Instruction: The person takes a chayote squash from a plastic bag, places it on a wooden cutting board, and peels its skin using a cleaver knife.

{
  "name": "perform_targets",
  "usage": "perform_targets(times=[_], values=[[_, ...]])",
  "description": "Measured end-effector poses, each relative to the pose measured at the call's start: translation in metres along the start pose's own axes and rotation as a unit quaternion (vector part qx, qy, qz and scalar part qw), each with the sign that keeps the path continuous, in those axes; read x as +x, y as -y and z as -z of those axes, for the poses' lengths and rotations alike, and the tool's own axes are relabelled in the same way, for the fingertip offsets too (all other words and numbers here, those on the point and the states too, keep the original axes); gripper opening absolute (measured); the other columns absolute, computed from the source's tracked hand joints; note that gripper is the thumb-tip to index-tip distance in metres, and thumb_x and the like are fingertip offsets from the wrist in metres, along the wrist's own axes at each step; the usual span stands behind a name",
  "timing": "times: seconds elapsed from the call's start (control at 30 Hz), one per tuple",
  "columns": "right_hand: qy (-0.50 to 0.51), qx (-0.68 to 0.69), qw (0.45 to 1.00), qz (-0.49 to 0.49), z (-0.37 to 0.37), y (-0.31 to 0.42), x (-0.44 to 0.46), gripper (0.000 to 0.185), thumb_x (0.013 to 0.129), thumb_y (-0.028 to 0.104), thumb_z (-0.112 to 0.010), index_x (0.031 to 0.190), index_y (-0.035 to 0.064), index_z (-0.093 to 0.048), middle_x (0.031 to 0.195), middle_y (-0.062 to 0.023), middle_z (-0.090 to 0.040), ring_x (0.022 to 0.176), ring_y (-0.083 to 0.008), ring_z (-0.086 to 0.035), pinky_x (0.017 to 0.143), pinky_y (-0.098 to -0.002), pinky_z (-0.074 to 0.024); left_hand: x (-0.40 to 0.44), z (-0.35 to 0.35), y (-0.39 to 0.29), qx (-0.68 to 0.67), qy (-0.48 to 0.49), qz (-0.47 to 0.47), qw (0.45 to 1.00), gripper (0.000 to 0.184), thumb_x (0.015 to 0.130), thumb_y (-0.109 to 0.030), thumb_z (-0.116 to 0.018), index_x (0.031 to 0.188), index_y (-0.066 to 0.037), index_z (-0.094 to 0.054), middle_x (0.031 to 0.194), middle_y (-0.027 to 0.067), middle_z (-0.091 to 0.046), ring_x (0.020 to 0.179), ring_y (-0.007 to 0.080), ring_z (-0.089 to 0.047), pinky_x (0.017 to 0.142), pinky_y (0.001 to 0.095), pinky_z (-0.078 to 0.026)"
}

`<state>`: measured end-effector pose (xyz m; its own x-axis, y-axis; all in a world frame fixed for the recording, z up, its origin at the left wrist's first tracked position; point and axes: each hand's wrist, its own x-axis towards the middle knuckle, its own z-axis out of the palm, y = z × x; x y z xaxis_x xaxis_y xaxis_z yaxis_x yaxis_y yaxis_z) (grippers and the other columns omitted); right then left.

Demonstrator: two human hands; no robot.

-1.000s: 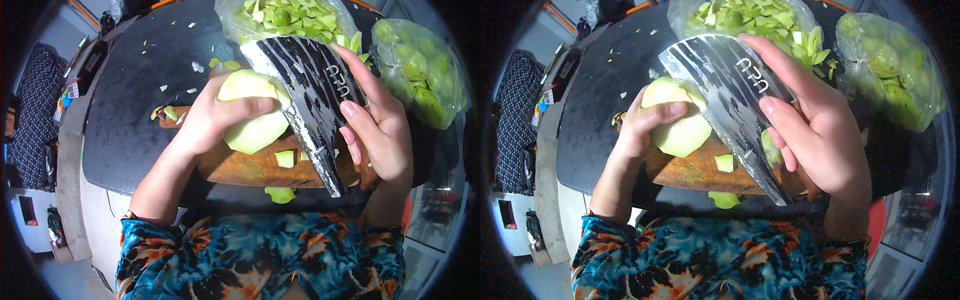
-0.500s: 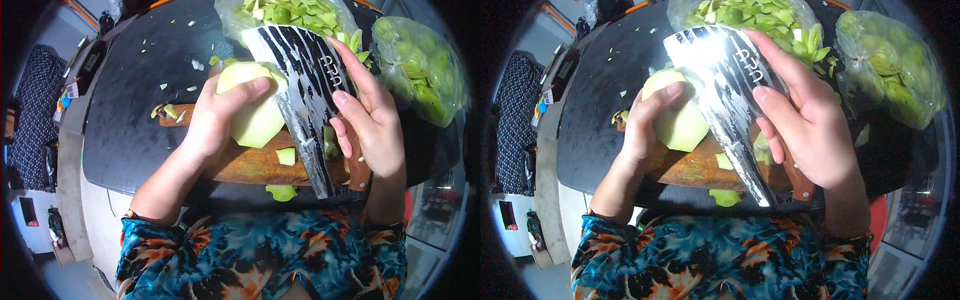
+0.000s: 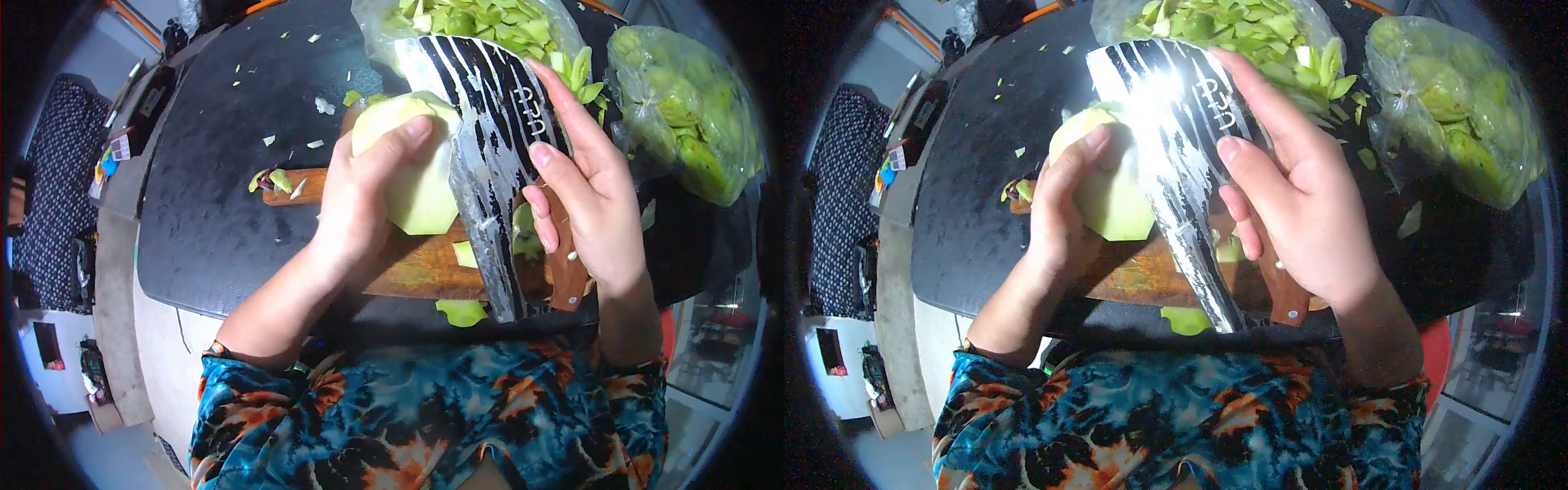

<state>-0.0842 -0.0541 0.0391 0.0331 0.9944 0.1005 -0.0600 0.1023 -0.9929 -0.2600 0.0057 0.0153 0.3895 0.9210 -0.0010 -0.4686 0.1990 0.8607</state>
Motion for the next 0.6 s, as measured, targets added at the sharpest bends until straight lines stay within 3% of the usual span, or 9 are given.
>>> perform_targets(times=[0.13,0.43,0.6], values=[[0.024,-0.021,0.999,-0.011,0.0057,0.0050,0.0001,0.054,0.095,0.003,-0.043,0.146,0.0083,-0.028,0.092,-0.0013,-0.056,0.051,-0.0016,-0.042,0.038,-0.0161,-0.0381,0.0051,0.0116,-0.0060,0.074,0.038,0.027,0.996,0.038,0.085,-0.024,-0.062,0.110,0.004,-0.056,0.096,0.0109,-0.064,0.081,0.0168,-0.064,0.072,0.0289,-0.053],[0.004,0.022,1.000,-0.018,-0.0024,0.0016,0.0006,0.055,0.095,0.003,-0.042,0.147,0.0079,-0.026,0.088,-0.0015,-0.055,0.049,-0.0022,-0.041,0.038,-0.0167,-0.0383,0.0003,0.0034,0.0009,0.018,0.008,-0.010,1.000,0.038,0.085,-0.024,-0.061,0.110,0.004,-0.057,0.094,0.0101,-0.064,0.080,0.0163,-0.064,0.070,0.0284,-0.052],[0.016,0.026,0.999,-0.019,0.0013,0.0013,0.0011,0.055,0.094,0.002,-0.041,0.147,0.0077,-0.026,0.097,-0.0033,-0.058,0.050,-0.0024,-0.041,0.039,-0.0168,-0.0383,0.0026,0.0071,-0.0033,0.037,0.031,0.016,0.999,0.037,0.086,-0.024,-0.061,0.109,0.004,-0.056,0.094,0.0103,-0.064,0.080,0.0165,-0.064,0.069,0.0287,-0.052]])
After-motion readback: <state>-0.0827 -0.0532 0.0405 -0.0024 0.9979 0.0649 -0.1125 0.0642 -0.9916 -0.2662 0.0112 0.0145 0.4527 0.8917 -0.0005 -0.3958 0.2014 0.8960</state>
